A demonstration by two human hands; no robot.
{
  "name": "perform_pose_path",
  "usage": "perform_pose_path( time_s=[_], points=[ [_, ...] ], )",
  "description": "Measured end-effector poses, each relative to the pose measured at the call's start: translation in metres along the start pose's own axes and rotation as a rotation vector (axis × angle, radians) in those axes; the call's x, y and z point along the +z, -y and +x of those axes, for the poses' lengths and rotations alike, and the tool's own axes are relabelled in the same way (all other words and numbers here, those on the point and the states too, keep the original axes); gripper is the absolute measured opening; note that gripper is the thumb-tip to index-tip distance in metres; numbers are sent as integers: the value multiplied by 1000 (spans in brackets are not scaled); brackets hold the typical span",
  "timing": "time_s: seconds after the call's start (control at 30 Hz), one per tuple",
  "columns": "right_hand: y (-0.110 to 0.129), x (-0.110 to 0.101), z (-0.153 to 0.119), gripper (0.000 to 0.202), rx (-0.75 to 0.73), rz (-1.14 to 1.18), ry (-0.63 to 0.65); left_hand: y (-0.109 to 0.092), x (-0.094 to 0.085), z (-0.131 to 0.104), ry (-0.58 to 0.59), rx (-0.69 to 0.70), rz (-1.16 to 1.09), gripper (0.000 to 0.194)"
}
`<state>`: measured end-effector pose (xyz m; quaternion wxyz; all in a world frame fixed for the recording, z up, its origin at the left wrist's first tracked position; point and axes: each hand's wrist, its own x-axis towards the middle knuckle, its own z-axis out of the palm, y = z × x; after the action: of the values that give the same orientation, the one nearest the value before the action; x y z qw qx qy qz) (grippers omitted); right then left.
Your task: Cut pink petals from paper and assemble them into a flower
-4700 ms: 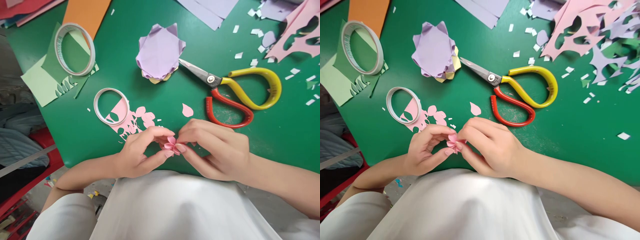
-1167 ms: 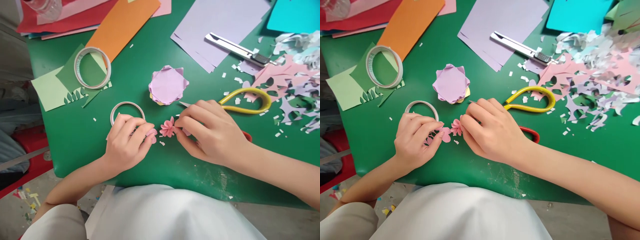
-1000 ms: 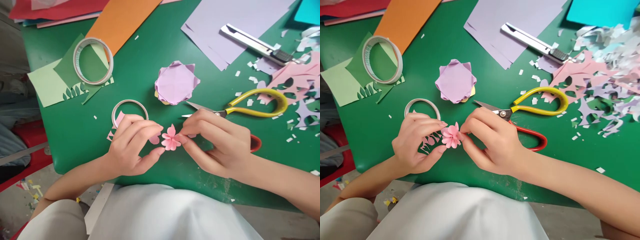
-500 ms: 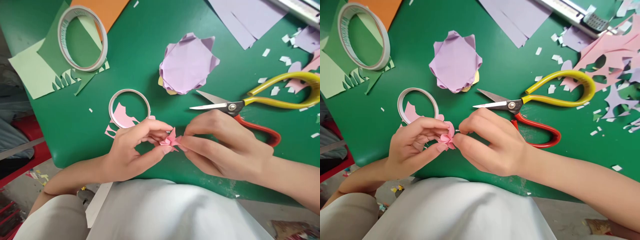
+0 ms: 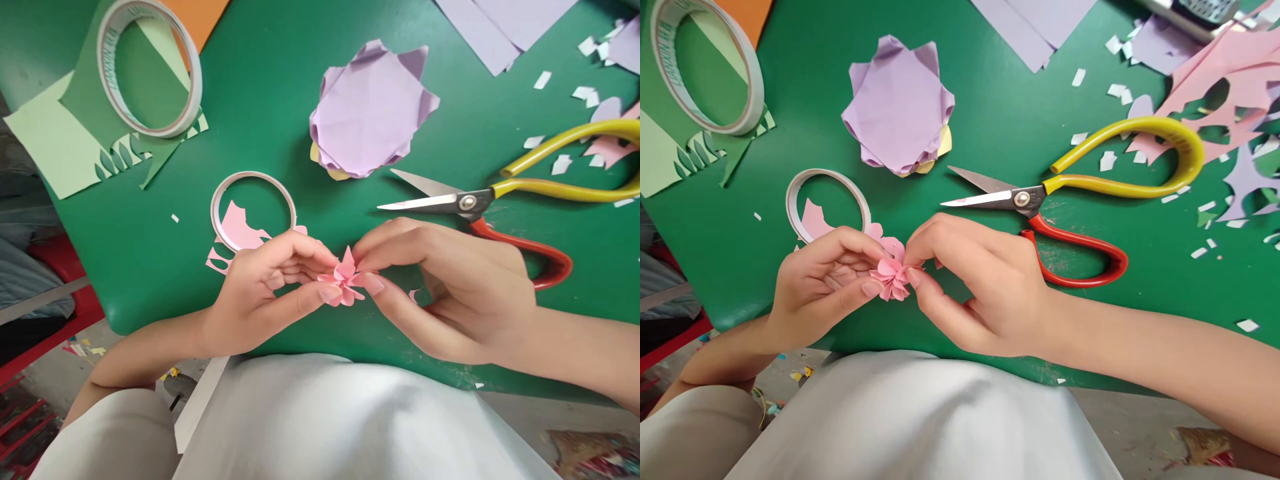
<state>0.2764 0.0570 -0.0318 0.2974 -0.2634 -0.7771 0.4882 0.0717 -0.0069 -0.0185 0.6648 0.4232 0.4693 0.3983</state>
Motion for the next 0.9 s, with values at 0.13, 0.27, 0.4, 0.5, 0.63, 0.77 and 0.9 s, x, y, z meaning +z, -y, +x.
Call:
perform_pose_path(
  time_s=[0.13, 0.27, 0.4, 0.5, 0.63, 0.77, 0.9],
  points=[
    [1, 1, 1, 19, 1, 14, 7, 1, 0, 0, 1, 34, 68, 11],
    [1, 2, 3, 20, -1, 0, 8, 2, 0, 0, -9, 20, 92, 12],
    [1, 1, 3, 19, 4, 3, 1, 3, 1, 0, -32, -3, 89, 17],
    [1, 1, 1, 18, 9, 25, -7, 3, 1, 0, -40, -15, 95, 20],
    [1, 2, -1, 17, 31, 45, -9, 3, 2, 0, -53, -7, 118, 26],
    [2, 3, -1, 19, 44, 55, -25, 4, 2, -1, -81, 14, 152, 30],
    [1, 3, -1, 21, 52, 65, -27, 4, 3, -2, -101, 83, 209, 23]
  ],
)
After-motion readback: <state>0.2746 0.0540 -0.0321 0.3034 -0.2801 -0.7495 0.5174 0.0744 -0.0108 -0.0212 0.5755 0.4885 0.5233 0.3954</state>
